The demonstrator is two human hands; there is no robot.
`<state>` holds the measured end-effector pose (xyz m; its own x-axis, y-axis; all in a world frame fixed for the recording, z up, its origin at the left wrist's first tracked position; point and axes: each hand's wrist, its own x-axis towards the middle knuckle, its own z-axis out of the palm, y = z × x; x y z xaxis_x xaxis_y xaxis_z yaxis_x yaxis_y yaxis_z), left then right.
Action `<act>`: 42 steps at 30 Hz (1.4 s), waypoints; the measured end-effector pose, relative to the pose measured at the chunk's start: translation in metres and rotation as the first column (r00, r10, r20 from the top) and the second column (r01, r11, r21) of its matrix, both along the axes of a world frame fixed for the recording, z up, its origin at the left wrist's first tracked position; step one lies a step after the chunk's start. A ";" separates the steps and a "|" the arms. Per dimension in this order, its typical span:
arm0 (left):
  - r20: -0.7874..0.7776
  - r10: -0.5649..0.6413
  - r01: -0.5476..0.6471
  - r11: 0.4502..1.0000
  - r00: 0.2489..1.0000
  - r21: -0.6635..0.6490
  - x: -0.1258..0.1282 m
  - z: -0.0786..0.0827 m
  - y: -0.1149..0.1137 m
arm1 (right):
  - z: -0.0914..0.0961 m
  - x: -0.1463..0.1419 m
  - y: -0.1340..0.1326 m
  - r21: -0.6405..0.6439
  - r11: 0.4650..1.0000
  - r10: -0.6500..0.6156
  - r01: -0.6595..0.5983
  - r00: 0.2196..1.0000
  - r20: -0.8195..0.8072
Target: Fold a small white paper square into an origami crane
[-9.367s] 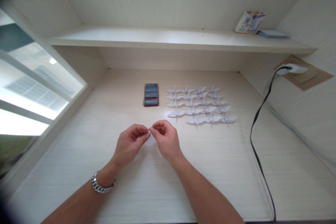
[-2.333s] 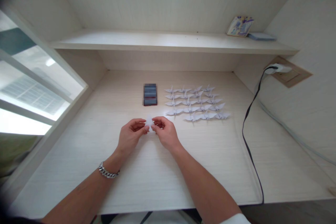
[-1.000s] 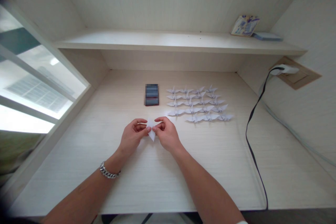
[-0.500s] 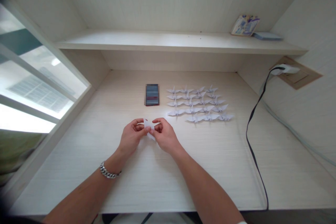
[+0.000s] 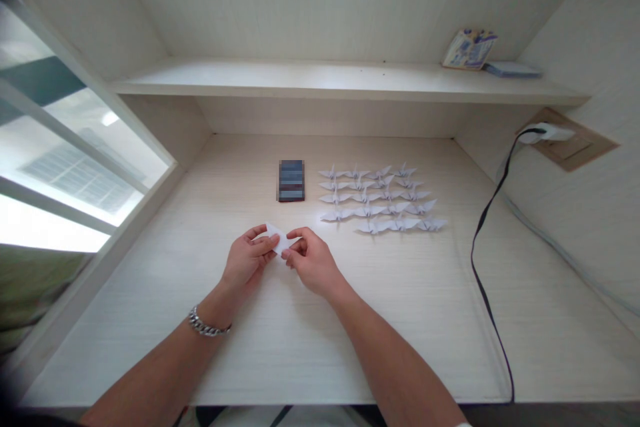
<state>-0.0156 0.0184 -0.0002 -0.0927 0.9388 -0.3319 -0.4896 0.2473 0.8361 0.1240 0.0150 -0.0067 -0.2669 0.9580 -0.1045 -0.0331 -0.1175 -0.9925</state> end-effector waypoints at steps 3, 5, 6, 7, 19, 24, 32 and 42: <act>0.033 0.005 -0.004 1.000 0.999 -0.015 0.000 0.000 0.000 | 0.000 0.002 0.001 0.019 1.000 0.025 -0.024 1.000 -0.010; 0.035 0.003 -0.003 1.000 0.999 -0.017 0.000 -0.001 0.001 | 0.000 0.005 0.002 0.014 0.999 0.039 -0.040 0.999 0.011; 0.033 0.005 -0.005 1.000 0.999 -0.013 -0.001 -0.002 0.001 | 0.000 0.006 0.002 0.012 0.999 0.048 -0.049 0.998 0.035; 0.030 0.011 -0.011 1.000 0.999 -0.007 -0.001 -0.002 0.001 | -0.001 0.008 0.002 0.012 0.998 0.060 -0.061 0.996 0.064; -0.137 0.038 -0.034 0.999 0.990 0.036 0.000 -0.005 0.001 | 0.008 0.020 0.007 -0.033 0.992 0.121 -0.121 0.993 -0.003; -0.166 -0.034 0.047 0.996 0.985 0.072 0.008 -0.006 -0.004 | 0.006 0.012 0.006 -0.007 0.997 0.077 -0.077 0.994 0.080; -0.122 -0.037 0.048 0.995 0.992 0.090 -0.001 0.003 -0.002 | 0.007 0.013 0.001 -0.007 0.980 0.200 -0.200 0.972 0.120; -0.018 -0.067 0.068 0.995 0.998 0.071 -0.004 0.006 0.000 | 0.000 0.012 0.006 -0.132 0.984 0.115 -0.123 0.991 -0.063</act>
